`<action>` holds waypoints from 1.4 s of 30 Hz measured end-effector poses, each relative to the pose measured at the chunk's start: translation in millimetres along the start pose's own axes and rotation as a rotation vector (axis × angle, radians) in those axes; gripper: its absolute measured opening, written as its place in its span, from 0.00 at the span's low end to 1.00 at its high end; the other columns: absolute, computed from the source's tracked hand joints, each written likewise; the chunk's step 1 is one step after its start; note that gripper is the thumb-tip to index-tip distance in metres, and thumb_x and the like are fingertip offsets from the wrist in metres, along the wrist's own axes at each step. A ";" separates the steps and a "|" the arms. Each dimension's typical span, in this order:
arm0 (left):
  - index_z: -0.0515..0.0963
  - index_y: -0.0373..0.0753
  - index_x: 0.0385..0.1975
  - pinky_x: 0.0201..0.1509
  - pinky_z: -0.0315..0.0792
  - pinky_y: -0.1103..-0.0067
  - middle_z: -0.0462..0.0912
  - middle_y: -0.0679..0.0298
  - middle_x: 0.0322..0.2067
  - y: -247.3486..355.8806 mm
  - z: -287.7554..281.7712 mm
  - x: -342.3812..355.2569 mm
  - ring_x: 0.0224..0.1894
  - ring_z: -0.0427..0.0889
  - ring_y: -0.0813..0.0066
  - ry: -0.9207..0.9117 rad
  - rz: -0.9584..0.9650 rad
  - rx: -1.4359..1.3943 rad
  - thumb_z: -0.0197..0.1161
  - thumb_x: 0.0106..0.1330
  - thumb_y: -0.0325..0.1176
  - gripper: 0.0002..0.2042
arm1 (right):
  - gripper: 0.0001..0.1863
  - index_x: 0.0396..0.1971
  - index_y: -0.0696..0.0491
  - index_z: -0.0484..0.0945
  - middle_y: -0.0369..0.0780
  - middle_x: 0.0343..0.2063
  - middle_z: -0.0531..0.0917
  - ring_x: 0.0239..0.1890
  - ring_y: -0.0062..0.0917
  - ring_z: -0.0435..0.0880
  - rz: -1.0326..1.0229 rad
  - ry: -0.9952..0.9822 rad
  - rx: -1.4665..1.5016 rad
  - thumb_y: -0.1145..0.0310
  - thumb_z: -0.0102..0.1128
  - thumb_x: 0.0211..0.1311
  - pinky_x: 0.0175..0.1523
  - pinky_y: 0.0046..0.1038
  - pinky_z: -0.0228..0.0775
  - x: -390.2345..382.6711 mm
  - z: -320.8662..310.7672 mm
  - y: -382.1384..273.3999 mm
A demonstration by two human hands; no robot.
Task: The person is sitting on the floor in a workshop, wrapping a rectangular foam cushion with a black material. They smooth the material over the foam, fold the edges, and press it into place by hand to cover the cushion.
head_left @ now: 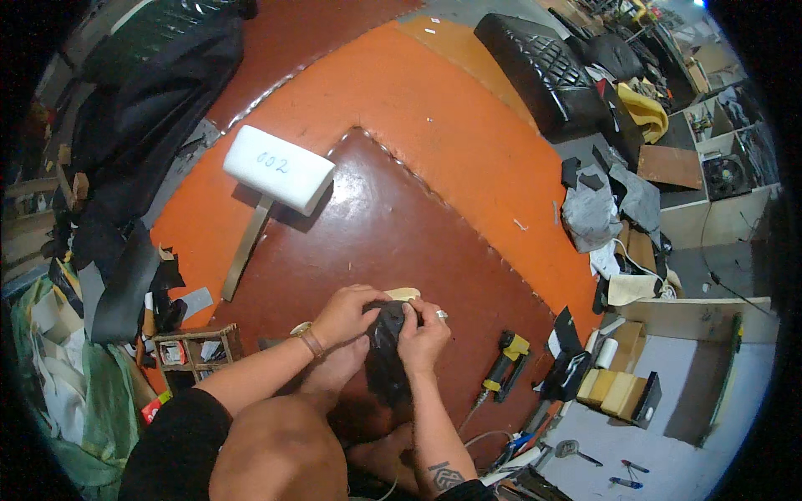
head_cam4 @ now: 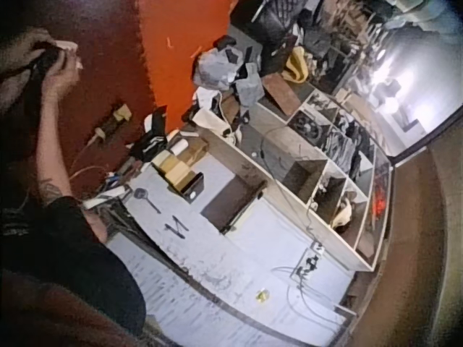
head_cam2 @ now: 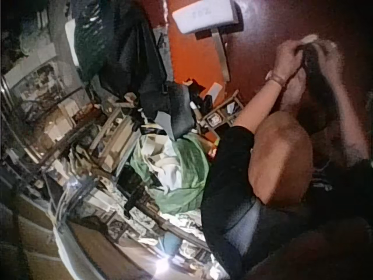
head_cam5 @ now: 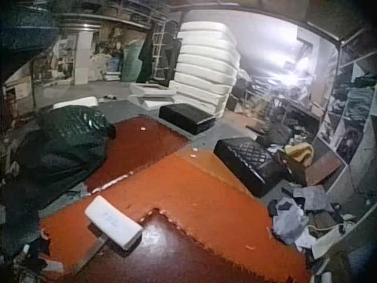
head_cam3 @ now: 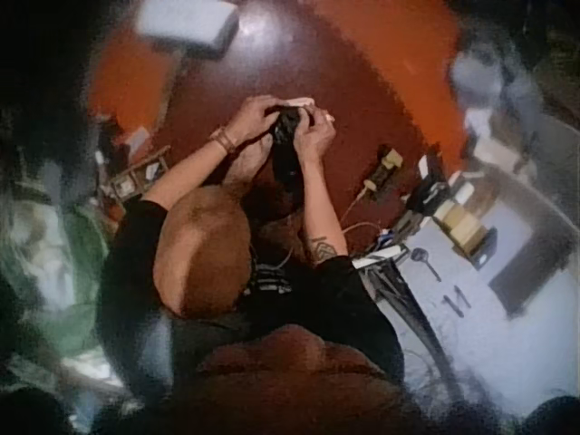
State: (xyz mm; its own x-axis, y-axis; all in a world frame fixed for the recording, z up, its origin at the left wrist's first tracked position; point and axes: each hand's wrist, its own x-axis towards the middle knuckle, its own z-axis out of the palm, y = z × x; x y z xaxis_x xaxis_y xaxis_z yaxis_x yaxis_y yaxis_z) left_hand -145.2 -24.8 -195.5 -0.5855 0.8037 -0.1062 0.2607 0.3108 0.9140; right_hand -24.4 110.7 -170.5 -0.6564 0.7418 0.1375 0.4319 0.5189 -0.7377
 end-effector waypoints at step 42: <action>0.86 0.36 0.47 0.57 0.78 0.60 0.86 0.53 0.44 21.7 14.7 27.8 0.51 0.83 0.50 -0.035 0.186 0.223 0.68 0.62 0.25 0.13 | 0.29 0.63 0.54 0.79 0.48 0.57 0.82 0.59 0.42 0.83 0.038 -0.339 -0.028 0.82 0.68 0.59 0.65 0.36 0.76 -1.8 -52.1 -3.5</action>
State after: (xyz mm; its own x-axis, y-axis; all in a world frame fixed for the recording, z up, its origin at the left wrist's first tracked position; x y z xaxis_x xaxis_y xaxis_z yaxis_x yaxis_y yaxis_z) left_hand -144.5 11.7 -184.4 -0.4859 0.8732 0.0384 0.5259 0.2570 0.8108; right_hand 7.5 129.6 -133.7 -0.8058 0.5799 -0.1202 0.4733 0.5087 -0.7191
